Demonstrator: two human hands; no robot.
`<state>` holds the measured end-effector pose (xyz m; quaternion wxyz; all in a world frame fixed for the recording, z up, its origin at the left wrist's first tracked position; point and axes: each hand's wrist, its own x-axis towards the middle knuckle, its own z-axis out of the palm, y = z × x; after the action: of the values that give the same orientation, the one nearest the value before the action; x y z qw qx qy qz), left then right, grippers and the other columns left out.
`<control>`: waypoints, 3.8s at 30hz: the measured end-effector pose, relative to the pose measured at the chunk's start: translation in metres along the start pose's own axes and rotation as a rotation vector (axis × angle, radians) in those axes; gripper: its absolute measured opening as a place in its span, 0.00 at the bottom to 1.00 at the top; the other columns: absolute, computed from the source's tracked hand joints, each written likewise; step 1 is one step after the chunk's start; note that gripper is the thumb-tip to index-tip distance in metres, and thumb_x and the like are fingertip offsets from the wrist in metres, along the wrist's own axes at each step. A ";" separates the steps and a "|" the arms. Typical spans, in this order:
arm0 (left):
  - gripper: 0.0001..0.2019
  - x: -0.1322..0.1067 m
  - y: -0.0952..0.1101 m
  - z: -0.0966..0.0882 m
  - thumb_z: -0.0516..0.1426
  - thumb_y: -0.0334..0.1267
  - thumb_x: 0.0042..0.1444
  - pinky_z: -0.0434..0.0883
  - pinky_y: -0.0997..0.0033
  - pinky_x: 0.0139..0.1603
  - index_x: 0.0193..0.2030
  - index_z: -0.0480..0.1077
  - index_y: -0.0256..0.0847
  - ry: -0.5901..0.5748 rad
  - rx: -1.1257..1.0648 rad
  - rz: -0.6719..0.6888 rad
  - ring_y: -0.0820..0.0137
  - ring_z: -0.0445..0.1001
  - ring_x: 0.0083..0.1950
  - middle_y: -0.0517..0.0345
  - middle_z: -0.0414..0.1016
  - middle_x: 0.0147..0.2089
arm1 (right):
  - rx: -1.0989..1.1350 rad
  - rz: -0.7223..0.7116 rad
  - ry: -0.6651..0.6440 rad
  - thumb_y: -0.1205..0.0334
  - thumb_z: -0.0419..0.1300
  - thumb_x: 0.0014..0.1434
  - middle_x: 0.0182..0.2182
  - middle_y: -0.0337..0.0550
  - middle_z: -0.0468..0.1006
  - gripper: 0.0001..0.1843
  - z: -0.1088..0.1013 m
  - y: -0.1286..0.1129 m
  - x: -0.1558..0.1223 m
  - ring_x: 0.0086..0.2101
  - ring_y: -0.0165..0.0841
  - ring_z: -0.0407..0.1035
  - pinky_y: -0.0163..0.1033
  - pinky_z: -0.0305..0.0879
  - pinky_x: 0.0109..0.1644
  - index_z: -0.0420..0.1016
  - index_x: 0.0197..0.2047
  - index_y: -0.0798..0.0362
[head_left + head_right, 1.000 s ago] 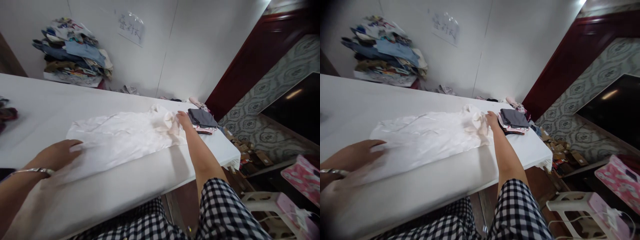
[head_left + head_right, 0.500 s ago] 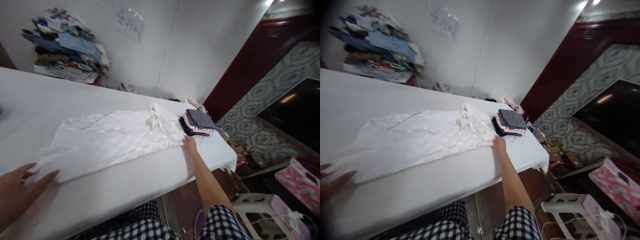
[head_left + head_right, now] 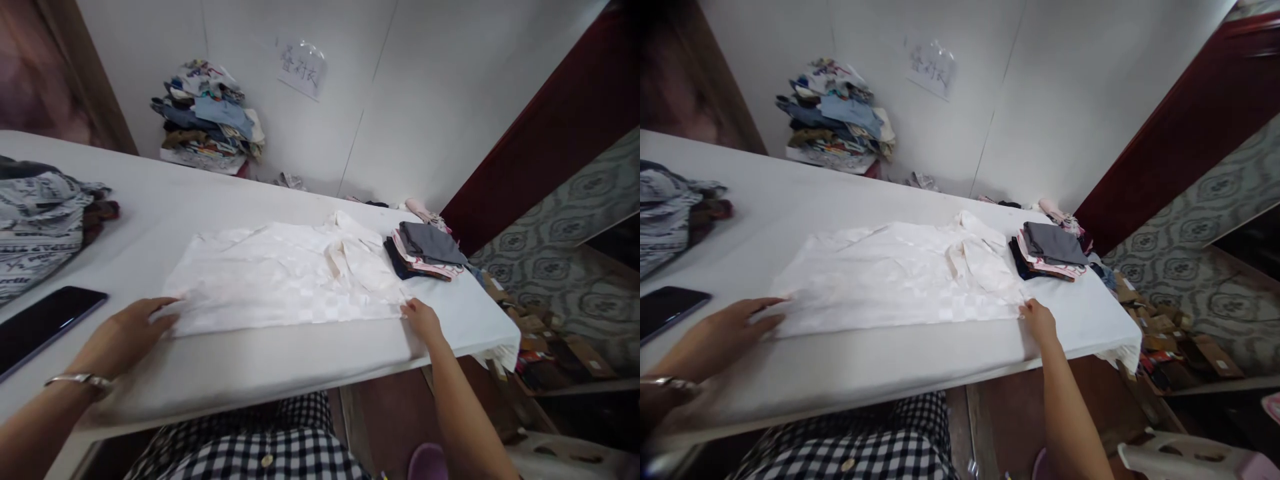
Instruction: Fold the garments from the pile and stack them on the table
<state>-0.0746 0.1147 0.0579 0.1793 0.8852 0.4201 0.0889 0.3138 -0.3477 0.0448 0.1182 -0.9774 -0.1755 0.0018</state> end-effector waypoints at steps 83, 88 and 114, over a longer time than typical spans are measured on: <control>0.28 -0.043 0.170 0.032 0.57 0.60 0.48 0.70 0.59 0.54 0.50 0.72 0.43 -0.619 -1.197 0.178 0.56 0.71 0.56 0.48 0.73 0.55 | 0.374 -0.588 0.202 0.59 0.50 0.64 0.38 0.41 0.79 0.13 -0.037 -0.232 -0.065 0.38 0.34 0.72 0.36 0.65 0.43 0.73 0.46 0.50; 0.12 -0.049 0.173 0.026 0.61 0.46 0.51 0.74 0.68 0.38 0.34 0.74 0.38 -0.834 -1.620 -0.147 0.63 0.76 0.38 0.52 0.78 0.35 | 0.696 -0.871 -0.162 0.58 0.57 0.60 0.39 0.39 0.80 0.14 -0.014 -0.265 -0.126 0.37 0.32 0.73 0.35 0.68 0.41 0.71 0.49 0.48; 0.24 0.027 0.118 -0.069 0.54 0.39 0.51 0.73 0.45 0.50 0.54 0.67 0.28 -0.513 -1.229 -0.159 0.55 0.77 0.44 0.47 0.79 0.37 | 0.024 -0.373 0.067 0.70 0.54 0.51 0.57 0.52 0.70 0.28 0.027 -0.085 -0.007 0.59 0.43 0.60 0.51 0.50 0.63 0.68 0.57 0.54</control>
<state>0.0053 0.0832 0.1676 0.7511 0.5813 0.3011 0.0851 0.2768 -0.2664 0.0384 0.1337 -0.9259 -0.3497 -0.0508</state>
